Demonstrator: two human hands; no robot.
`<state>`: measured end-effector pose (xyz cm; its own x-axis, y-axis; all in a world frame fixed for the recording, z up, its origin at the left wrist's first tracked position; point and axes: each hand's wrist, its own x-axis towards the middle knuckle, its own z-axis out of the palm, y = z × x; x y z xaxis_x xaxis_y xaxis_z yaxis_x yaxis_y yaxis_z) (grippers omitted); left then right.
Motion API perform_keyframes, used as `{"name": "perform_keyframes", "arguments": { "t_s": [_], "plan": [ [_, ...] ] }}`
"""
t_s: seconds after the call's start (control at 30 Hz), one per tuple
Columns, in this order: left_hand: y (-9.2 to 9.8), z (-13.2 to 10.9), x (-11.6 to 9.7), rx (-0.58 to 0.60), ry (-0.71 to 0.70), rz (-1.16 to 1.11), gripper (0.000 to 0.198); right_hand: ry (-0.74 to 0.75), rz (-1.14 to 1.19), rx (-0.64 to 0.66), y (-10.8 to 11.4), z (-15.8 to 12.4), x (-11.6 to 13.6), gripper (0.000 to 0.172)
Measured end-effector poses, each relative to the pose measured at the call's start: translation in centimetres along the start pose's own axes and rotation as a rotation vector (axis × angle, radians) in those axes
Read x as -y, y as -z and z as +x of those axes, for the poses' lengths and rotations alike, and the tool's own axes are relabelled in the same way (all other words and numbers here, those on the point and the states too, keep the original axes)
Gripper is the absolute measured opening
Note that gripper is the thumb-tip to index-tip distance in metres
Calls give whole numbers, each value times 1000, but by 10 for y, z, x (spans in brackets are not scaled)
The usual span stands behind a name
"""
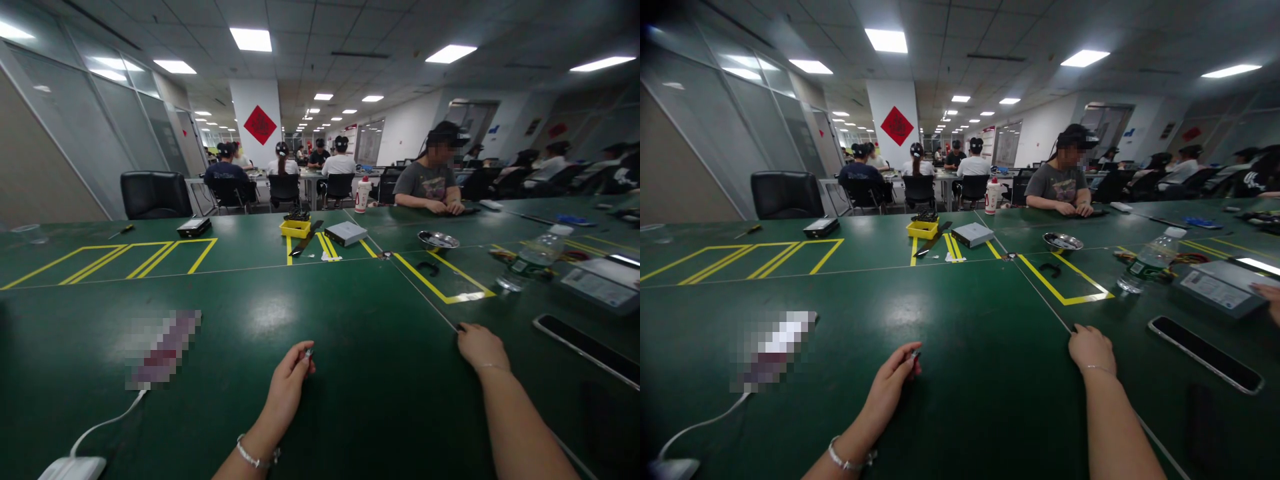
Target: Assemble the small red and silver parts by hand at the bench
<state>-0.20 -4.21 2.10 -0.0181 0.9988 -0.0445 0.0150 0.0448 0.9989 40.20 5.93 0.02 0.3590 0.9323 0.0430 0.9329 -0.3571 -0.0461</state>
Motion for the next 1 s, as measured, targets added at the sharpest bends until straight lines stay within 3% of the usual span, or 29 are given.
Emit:
{"name": "perform_keyframes", "arguments": {
  "t_s": [0.3, 0.4, 0.5, 0.57, 0.63, 0.77, 0.87, 1.0],
  "plan": [
    [-2, 0, -2, 12, 1, -174, 25, -112, 90, 31, 21, -14, 8, 35],
    [-4, 0, -3, 69, 65, -229, 25, -47, 188, -30, 37, -26, 33, 34],
    [-5, -2, -5, 113, 105, -255, 24, 151, 402, -20, 54, -48, 76, 28],
    [-4, -2, -5, 122, 110, -249, 25, 283, 593, 102, 62, -68, 109, 25],
    [-3, -1, -4, 109, 105, -228, 25, 369, 820, 315, 67, -90, 141, 23],
    [-2, 2, -1, 51, 79, -195, 29, 377, 1357, 694, 64, -129, 189, 20],
    [-3, 1, -1, 60, 85, -233, 32, 249, 1672, 821, 54, -148, 209, 24],
    [-5, -3, -1, 89, 43, -219, 20, 132, 1767, 850, 35, -160, 218, 24]
  ]
}}
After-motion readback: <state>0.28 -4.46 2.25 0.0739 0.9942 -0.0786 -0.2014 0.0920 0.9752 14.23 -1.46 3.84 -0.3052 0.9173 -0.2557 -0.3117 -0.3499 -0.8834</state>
